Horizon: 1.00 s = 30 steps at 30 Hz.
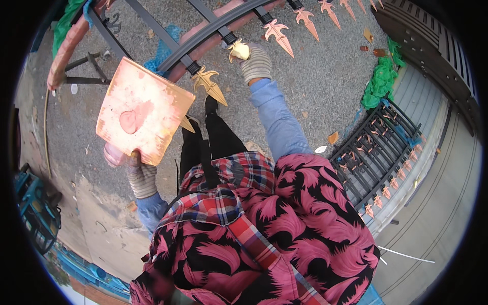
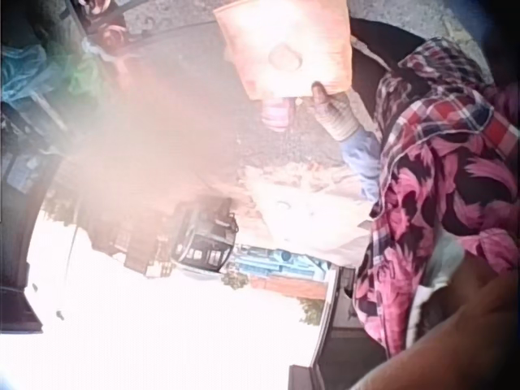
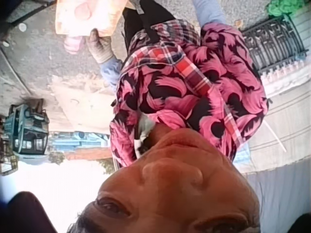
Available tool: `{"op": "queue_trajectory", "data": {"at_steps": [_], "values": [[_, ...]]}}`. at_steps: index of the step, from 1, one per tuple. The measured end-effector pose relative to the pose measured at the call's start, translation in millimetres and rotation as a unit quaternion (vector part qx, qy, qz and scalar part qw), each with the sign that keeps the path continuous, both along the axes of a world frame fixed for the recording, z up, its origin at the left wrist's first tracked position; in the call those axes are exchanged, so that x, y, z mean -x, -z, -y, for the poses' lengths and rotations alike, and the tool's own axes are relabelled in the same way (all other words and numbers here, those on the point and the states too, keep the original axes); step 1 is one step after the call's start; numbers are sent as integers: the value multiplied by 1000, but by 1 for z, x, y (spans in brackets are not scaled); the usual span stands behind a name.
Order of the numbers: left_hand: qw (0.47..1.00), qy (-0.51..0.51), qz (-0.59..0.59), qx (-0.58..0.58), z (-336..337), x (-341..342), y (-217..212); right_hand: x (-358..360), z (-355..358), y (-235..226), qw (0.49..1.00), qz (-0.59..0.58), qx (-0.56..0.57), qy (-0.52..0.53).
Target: The person applies paint to metal spearhead decorations attached to a gate using a sponge and a paint tray. They repeatedly dip the sponge into the paint and rub it onto each spearhead in sequence.
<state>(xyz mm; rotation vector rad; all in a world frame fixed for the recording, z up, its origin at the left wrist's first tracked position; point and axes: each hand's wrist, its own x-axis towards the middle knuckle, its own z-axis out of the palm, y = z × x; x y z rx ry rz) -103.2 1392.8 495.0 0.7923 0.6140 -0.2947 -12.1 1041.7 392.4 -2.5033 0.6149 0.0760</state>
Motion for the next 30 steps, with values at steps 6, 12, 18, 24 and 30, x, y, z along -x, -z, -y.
{"op": "queue_trajectory", "data": {"at_steps": [6,12,18,24,30], "values": [[1000,2,-5,8,-6,3,0,-18,17,32,984,-94,138,58],[999,-33,-14,5,-14,7,13,-6,18,51,997,-21,46,54],[1000,-13,11,1,-16,5,11,-20,30,40,983,52,-42,172],[1000,-13,-11,-1,-19,6,12,-21,15,24,993,-10,89,81],[1000,-13,-1,-14,-16,2,9,-30,37,37,986,0,44,158]]}}
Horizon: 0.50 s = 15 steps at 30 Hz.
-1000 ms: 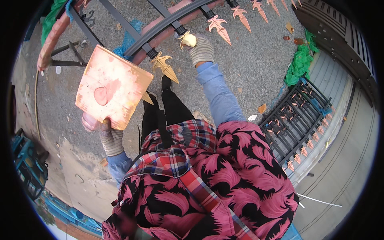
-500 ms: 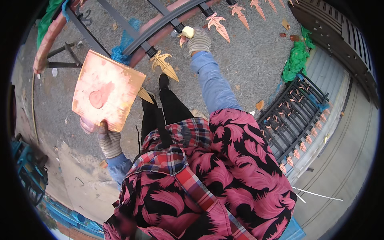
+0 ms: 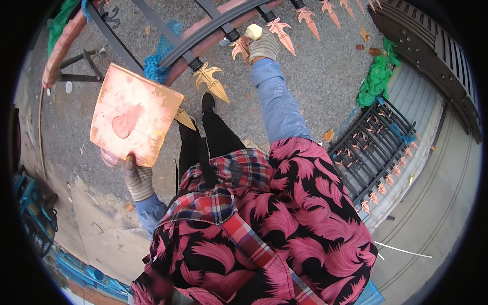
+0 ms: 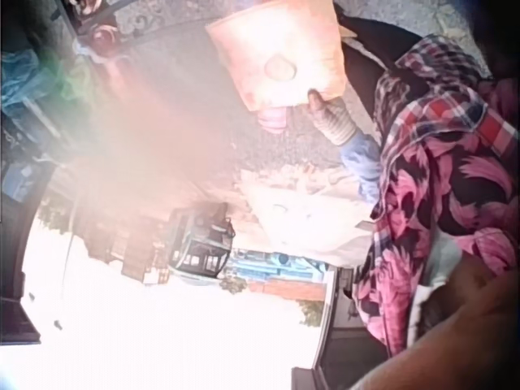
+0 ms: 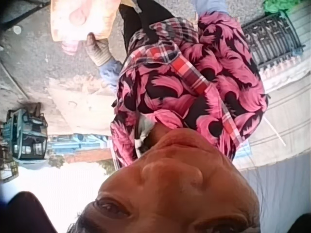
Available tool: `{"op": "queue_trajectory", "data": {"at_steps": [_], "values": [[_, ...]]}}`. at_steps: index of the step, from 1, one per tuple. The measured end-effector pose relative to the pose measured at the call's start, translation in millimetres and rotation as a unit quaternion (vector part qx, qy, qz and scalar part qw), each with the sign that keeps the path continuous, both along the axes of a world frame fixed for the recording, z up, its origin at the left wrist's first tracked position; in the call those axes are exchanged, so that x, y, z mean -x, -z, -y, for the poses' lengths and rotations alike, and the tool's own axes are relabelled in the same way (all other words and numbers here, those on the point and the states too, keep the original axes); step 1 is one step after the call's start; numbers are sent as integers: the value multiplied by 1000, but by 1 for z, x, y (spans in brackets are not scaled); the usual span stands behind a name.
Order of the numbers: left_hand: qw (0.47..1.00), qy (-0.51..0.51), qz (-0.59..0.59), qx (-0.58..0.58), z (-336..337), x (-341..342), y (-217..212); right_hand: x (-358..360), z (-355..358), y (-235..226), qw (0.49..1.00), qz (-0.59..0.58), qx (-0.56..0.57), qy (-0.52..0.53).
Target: The person applies paint to metal spearhead decorations attached to a gate using a sponge and a paint tray. They repeatedly dip the sponge into the paint and rub it onto each spearhead in sequence.
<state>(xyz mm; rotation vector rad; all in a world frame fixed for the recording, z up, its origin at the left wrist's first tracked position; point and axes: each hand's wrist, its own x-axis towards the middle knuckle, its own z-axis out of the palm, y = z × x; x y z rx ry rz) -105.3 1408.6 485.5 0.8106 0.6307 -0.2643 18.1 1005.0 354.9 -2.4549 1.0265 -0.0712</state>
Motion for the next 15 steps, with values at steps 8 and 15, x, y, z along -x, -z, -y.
{"op": "queue_trajectory", "data": {"at_steps": [8,15], "values": [[1000,-8,-1,-3,-2,2,0,13,-47,-7,987,-57,65,-136],[1000,-9,7,-8,-2,0,-4,8,-24,-29,996,19,-71,45]]}}
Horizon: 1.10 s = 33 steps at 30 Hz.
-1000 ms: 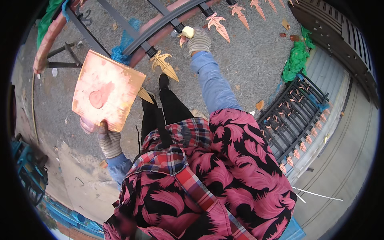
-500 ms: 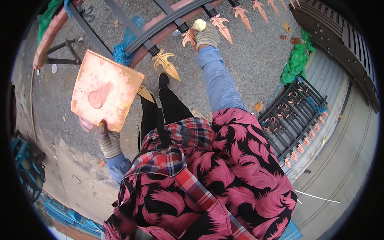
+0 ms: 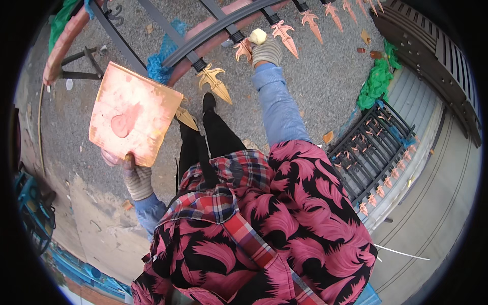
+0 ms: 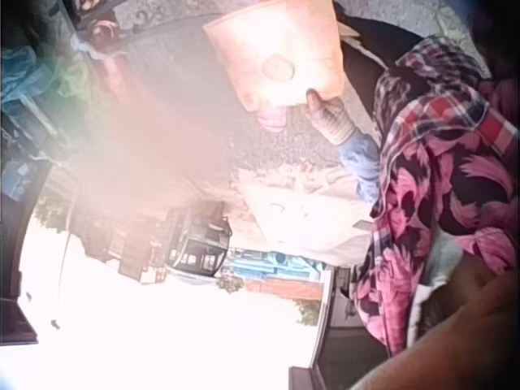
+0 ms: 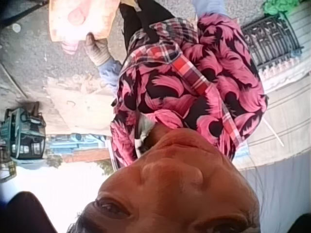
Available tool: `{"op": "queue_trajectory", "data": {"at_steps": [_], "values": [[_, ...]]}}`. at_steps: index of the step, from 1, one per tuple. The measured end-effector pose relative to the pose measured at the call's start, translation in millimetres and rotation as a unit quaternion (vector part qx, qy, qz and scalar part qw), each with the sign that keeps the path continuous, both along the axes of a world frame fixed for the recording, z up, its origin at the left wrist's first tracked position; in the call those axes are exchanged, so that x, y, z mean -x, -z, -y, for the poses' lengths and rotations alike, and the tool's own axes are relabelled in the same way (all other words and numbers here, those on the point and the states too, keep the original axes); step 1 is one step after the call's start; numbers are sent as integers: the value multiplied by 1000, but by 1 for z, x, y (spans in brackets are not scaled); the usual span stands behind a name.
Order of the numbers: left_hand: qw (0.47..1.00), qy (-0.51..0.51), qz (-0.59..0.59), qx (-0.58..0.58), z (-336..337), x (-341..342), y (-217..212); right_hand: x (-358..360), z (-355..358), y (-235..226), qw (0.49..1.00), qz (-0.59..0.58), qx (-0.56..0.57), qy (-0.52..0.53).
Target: The person applies paint to metal spearhead decorations attached to a gate using a sponge and a paint tray. They repeatedly dip the sponge into the paint and rub it onto each spearhead in sequence.
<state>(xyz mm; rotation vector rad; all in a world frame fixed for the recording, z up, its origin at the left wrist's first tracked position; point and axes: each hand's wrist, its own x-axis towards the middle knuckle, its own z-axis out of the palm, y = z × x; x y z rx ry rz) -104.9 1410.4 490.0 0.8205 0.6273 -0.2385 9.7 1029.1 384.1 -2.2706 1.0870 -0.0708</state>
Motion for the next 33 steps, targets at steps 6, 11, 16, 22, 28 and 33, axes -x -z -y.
{"op": "queue_trajectory", "data": {"at_steps": [6,11,16,22,28,33], "values": [[1000,-11,-18,10,-9,2,9,-9,11,10,996,-82,26,9],[999,-12,-22,33,-6,0,6,-12,-10,-7,994,-61,-60,71],[999,-15,-19,34,-1,-3,2,23,-53,19,982,-145,93,-76],[999,1,-3,38,-1,-6,1,20,-16,29,997,19,-65,-26],[1000,11,-12,23,3,-10,-1,48,-25,34,995,-47,28,-80],[999,15,-22,19,8,-13,-7,20,-5,4,998,-66,-1,-23]]}}
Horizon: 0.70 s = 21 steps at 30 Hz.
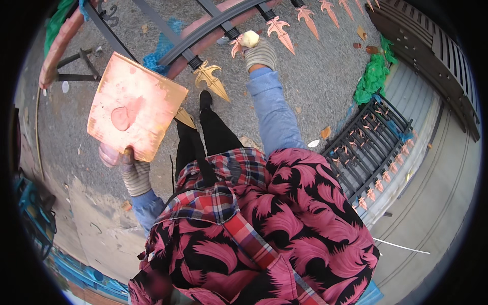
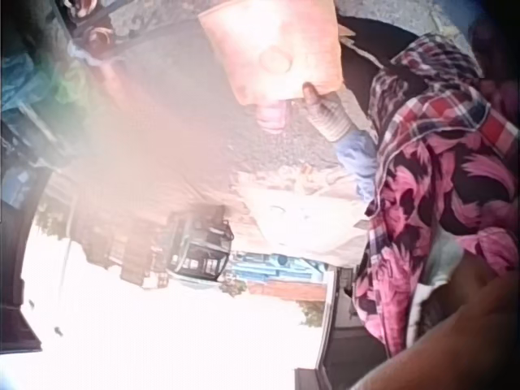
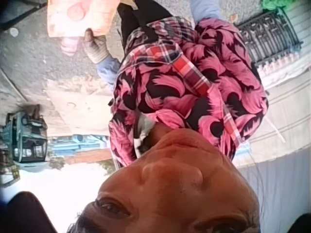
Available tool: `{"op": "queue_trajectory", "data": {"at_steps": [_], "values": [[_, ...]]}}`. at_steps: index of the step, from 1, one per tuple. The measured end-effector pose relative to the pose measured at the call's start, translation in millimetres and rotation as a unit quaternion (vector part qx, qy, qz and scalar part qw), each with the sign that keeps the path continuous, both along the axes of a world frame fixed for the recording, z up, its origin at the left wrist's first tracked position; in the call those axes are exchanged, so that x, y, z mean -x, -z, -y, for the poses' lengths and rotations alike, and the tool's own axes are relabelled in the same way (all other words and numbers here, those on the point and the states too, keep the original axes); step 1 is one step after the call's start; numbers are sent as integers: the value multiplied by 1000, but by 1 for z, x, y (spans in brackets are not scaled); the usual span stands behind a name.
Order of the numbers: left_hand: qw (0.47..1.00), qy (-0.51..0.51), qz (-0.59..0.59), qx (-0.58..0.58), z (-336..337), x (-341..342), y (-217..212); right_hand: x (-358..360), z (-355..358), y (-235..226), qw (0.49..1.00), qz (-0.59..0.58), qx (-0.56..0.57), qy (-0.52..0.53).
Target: The person applies paint to metal spearhead decorations attached to a gate using a sponge and a paint tray. They repeatedly dip the sponge into the paint and rub it onto each spearhead in sequence.
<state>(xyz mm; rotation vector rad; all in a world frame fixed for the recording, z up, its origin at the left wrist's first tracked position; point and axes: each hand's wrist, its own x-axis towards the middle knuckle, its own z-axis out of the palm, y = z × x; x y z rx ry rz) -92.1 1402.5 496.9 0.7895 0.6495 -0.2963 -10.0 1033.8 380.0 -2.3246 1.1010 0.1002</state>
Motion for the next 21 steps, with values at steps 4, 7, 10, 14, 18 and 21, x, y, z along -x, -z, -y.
{"op": "queue_trajectory", "data": {"at_steps": [4,7,10,14,18,21], "values": [[1000,5,4,8,-7,2,7,26,-3,7,985,-128,94,-60],[1000,1,8,8,-4,3,2,90,56,85,995,-100,10,-18],[1000,3,4,2,-7,6,9,63,29,26,998,-52,22,2],[1000,24,11,3,-2,1,11,22,-11,-12,990,-60,112,-65],[999,34,3,5,3,-2,11,73,23,38,991,-114,64,-15],[999,39,1,12,2,-2,10,74,32,39,997,-62,34,8]]}}
